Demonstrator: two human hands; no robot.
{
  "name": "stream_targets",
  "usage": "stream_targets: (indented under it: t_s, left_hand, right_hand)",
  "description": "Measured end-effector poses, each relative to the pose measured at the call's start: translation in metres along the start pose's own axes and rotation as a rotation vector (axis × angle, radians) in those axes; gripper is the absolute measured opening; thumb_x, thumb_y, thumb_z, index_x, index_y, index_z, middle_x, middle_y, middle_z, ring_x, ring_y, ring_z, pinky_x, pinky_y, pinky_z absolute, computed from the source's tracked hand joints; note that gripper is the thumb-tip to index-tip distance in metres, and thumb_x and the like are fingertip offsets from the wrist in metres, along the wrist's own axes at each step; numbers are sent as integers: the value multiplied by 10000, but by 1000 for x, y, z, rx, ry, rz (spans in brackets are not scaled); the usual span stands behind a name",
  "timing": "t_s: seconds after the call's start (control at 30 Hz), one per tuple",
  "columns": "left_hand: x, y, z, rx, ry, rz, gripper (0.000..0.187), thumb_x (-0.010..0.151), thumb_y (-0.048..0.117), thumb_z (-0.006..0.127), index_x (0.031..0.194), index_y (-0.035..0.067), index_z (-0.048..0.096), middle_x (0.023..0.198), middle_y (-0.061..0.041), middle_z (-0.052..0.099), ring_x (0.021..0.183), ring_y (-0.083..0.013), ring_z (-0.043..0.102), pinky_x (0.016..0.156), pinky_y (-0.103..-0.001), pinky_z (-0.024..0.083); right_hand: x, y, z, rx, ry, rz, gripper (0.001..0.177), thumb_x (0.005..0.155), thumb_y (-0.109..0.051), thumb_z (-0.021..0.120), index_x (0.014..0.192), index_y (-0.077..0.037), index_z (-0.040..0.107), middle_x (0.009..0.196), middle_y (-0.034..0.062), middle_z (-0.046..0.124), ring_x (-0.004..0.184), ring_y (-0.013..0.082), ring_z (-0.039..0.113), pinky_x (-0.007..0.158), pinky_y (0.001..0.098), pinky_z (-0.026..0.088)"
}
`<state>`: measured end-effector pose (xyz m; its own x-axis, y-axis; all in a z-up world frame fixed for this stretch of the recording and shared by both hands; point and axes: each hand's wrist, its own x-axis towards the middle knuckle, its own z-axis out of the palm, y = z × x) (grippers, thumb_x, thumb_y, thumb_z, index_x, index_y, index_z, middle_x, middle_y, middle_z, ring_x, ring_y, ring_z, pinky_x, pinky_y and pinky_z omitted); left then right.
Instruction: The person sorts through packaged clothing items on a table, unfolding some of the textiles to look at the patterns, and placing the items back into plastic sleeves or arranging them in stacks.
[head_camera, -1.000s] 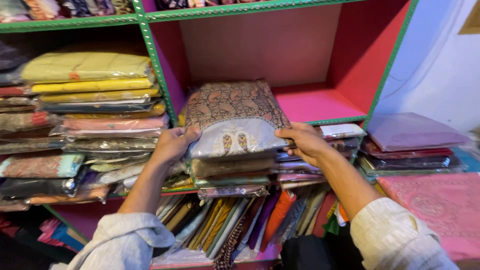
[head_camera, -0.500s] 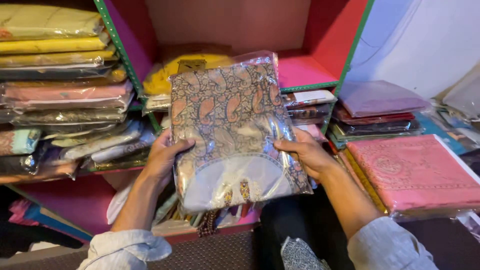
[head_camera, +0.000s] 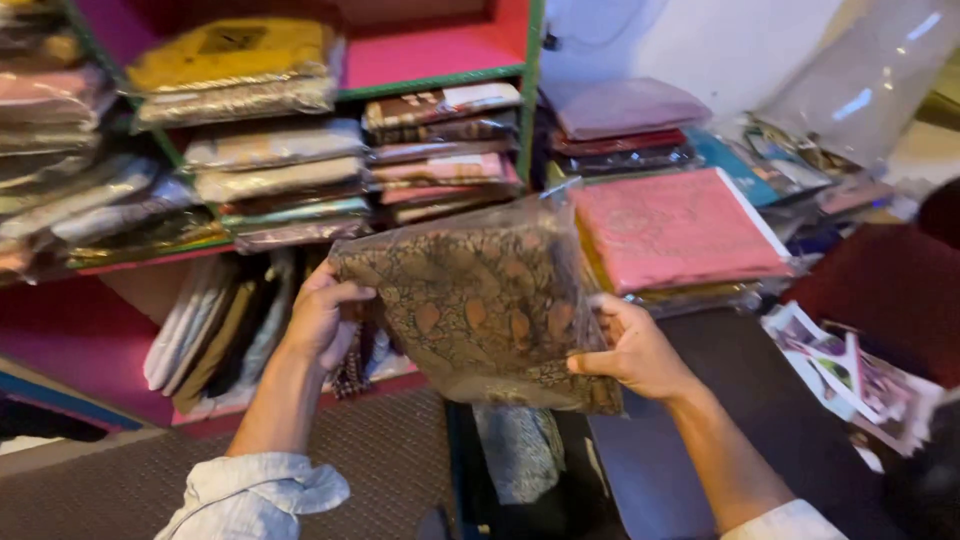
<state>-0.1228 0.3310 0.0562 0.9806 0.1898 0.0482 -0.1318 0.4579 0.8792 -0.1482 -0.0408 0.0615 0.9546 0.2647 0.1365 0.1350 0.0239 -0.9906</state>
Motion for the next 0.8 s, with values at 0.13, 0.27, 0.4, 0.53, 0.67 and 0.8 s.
stream_targets:
  t_s: [0.13, 0.27, 0.4, 0.53, 0.67, 0.8]
  left_hand:
    - [-17, -67, 28, 11, -134, -99, 497, 664, -146, 576, 1099, 65, 693, 964, -115, 708, 930, -270, 715, 846, -384, 584]
    - [-40, -123, 88, 37, -158, -273, 482, 686, -7, 555, 1140, 94, 682, 1013, -124, 692, 977, -288, 657, 861, -409, 532]
    - [-63, -148, 154, 3, -170, -493, 590, 733, 98, 579, 1314, 193, 608, 1214, -112, 641, 1147, -321, 571, 1030, -539, 423]
    - [-58, -179, 196, 12, -254, -659, 691, 844, 419, 533, 1507, 234, 468, 1371, -131, 515, 1189, -322, 520, 979, -599, 463]
    - [-55, -221, 242, 16, -308, -788, 718, 848, 766, 427, 1312, 229, 532, 1194, -162, 630, 1056, -336, 632, 769, -554, 508]
    - [-53, -277, 250, 3, -389, -1020, 784, 911, 723, 380, 1260, 86, 673, 1207, -210, 728, 1125, -333, 696, 961, -530, 550]
  right_hand:
    - [-77, 32, -52, -88, 107, 69, 420, 607, 144, 908, 963, -23, 759, 804, 45, 720, 740, 130, 720, 662, 261, 624]
    - [-133, 42, -104, -236, 277, -26, 255, 631, 136, 825, 831, 2, 743, 738, 102, 713, 686, 141, 700, 616, 296, 612]
    - [-166, 1, -122, -622, 385, -324, 152, 627, 78, 775, 674, -66, 755, 727, 61, 758, 721, 220, 779, 652, 327, 611]
    - [-186, 8, -146, -747, 497, -492, 161, 653, 81, 804, 665, -64, 735, 730, 58, 757, 759, 255, 780, 692, 325, 614]
    - [-202, 13, -157, -1149, 534, -650, 221, 806, 1, 777, 639, -85, 662, 768, 46, 738, 779, 238, 718, 726, 336, 598]
    - [-219, 57, -154, -1320, 226, -494, 184, 862, 34, 602, 795, -135, 630, 972, -27, 715, 898, 242, 646, 746, 378, 488]
